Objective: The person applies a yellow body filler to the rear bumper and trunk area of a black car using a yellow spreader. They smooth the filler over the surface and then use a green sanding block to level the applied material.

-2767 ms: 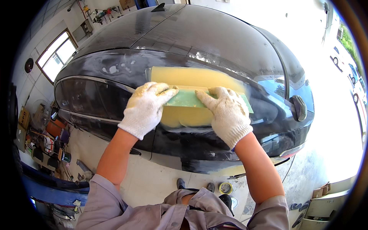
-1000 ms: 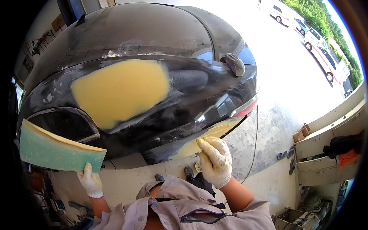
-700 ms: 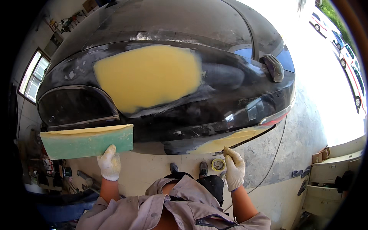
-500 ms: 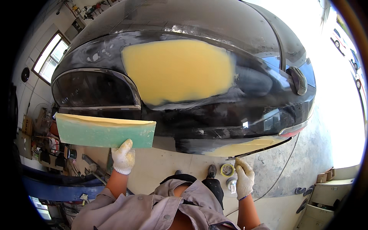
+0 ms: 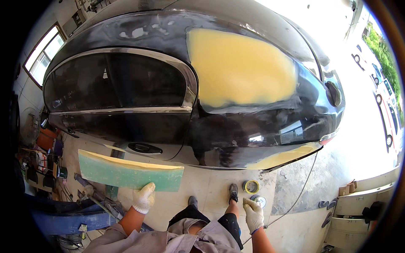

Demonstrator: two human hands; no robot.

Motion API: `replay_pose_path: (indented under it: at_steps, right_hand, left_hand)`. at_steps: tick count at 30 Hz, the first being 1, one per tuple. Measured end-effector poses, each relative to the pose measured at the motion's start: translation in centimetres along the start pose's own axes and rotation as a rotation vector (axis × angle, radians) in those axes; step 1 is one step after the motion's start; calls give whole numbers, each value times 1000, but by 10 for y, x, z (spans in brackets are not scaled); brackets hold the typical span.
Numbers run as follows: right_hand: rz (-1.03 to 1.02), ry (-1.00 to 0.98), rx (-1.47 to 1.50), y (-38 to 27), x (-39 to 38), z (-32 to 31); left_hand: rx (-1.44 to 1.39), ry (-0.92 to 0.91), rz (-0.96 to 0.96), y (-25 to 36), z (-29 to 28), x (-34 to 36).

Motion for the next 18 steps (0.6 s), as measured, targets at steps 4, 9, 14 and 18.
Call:
replay_pose_path:
  at_steps: [4, 9, 14, 18]
  right_hand:
    - [193, -53, -215, -2, -39, 30]
    - [280, -122, -376, -8, -53, 26]
    - [168, -131, -423, 34, -34, -19]
    - [240, -103, -386, 103, -25, -81]
  left_hand:
    - [-27, 123, -115, -17, -22, -15]
    - [26, 131, -130, -66, -30, -26]
    - [29, 141, -122, -100, 12, -40]
    - [345, 141, -188, -153, 9, -74]
Point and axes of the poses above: each hand's wrist, its own x-axis towards the middle knuckle, its own z-axis out of the palm, y = z × x, the point moved 3 cm from there along x, towards the middle knuckle, and after that the axes turned 4 degrees about x, right-handed, at the moved point
